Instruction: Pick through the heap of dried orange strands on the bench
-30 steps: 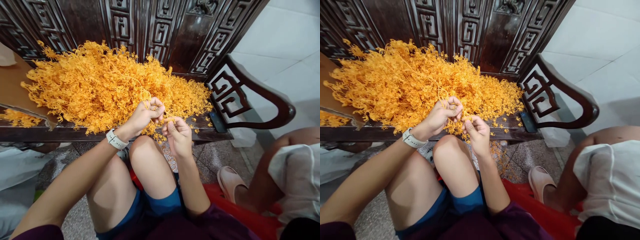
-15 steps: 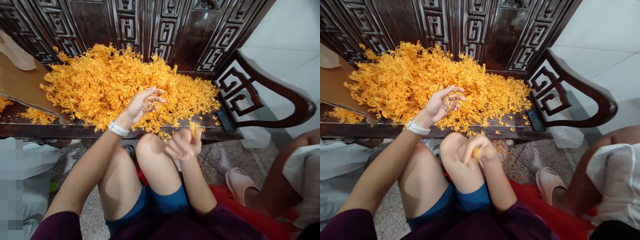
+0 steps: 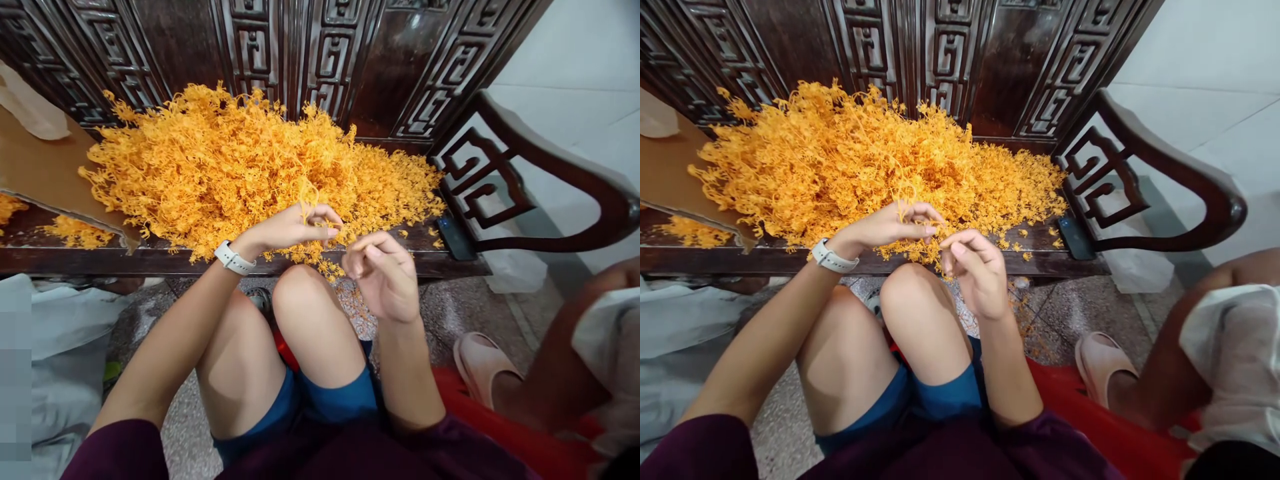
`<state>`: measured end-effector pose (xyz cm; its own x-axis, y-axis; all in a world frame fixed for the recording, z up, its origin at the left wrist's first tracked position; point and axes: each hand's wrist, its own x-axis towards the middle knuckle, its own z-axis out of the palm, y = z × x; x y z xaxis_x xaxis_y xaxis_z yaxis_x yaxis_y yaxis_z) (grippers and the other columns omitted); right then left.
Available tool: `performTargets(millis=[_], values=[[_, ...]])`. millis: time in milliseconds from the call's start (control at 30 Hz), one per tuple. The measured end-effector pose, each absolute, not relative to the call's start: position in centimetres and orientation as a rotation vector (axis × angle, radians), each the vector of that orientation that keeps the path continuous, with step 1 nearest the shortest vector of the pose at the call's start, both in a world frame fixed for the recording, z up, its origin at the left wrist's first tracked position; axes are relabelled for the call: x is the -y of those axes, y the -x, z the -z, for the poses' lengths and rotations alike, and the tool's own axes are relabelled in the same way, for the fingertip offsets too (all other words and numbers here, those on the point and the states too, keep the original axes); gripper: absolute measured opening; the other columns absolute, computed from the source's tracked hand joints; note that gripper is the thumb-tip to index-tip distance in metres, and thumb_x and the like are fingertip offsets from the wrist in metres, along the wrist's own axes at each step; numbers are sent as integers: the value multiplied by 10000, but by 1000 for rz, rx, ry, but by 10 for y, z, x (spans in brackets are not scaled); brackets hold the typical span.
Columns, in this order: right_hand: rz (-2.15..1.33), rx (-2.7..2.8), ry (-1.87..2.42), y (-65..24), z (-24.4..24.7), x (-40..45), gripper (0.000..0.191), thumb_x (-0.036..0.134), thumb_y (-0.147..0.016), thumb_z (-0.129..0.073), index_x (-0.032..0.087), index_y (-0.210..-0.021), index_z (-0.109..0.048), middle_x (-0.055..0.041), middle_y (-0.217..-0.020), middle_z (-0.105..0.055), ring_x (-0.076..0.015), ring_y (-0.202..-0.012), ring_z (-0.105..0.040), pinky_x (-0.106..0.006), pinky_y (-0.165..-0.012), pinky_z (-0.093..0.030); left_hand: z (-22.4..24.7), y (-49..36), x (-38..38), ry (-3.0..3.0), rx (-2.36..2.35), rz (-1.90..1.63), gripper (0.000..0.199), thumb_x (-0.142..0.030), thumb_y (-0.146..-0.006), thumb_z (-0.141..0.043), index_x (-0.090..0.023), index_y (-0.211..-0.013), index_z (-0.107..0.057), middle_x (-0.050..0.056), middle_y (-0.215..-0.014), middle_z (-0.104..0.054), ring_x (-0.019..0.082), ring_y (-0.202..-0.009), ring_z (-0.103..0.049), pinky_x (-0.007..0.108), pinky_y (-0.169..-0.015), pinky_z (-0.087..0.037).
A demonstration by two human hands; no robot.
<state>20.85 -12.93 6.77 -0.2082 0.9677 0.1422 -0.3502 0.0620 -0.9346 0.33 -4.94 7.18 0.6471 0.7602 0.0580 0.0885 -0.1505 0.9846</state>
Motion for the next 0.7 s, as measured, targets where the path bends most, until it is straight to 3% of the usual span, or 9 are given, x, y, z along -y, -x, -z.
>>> performTargets(millis=[100, 233, 300, 367, 433, 533, 600, 700], values=[[-1131, 1248, 874, -212, -68, 122, 120, 366, -918, -757, 286, -1007, -741, 1, -763, -596, -159, -659, -513, -328, -640, -432, -74, -5, 52, -1728, -628, -555, 349, -406, -876, -770, -180, -1139, -728, 51, -997, -744, 167, -904, -665, 309, -835, -503], [-963, 1408, 1052, -212, -53, 113, 550, 325, -803, -886, 345, -1307, -667, -45, -1187, -619, -194, -919, -585, -355, -805, -523, -75, -3, 53, -1742, -524, -499, 408, -375, -836, -807, -210, -1199, -723, 81, -1184, -740, 222, -1114, -676, 364, -998, -521], [-956, 1406, 1112, -213, -44, 110, 609, 366, -811, -880, 359, -1367, -633, -55, -1241, -607, -202, -945, -581, -354, -795, -531, -74, -1, 53, -1760, -479, -450, 425, -349, -804, -832, -227, -1199, -733, 78, -1187, -746, 229, -1117, -690, 355, -988, -534], [-926, 1433, 1137, -215, -37, 108, 470, 409, -865, -830, 337, -1305, -681, -51, -1169, -639, -196, -920, -582, -341, -775, -517, -73, 0, 52, -1782, -436, -383, 410, -325, -793, -837, -248, -1187, -749, 67, -1150, -761, 222, -1066, -713, 325, -930, -552], [-919, 1520, 1131, -218, -34, 107, 227, 441, -964, -715, 278, -1113, -766, -39, -985, -674, -182, -851, -588, -328, -751, -492, -72, 1, 52, -1809, -423, -328, 356, -312, -822, -808, -267, -1172, -765, 53, -1133, -772, 211, -1046, -723, 298, -900, -550], [-927, 1613, 1137, -224, -34, 107, 377, 463, -1053, -565, 214, -849, -761, -12, -723, -621, -148, -667, -541, -299, -634, -423, -73, 2, 52, -1850, -464, -331, 298, -338, -889, -745, -268, -1177, -778, 41, -1117, -779, 194, -1028, -717, 273, -887, -529], [-872, 1656, 1185, -231, -33, 107, 371, 466, -1041, -588, 203, -827, -740, 4, -667, -583, -132, -603, -495, -287, -578, -368, -76, 4, 51, -1849, -541, -369, 325, -391, -922, -714, -240, -1205, -771, 49, -1033, -776, 159, -858, -693, 250, -765, -508], [-834, 1742, 1229, -242, -32, 108, 340, 466, -1017, -634, 196, -849, -753, 6, -668, -575, -128, -601, -482, -284, -576, -356, -80, 8, 50, -1798, -689, -446, 388, -488, -979, -632, -183, -1176, -767, 52, -899, -741, 84, -596, -518, 223, -569, -391]])
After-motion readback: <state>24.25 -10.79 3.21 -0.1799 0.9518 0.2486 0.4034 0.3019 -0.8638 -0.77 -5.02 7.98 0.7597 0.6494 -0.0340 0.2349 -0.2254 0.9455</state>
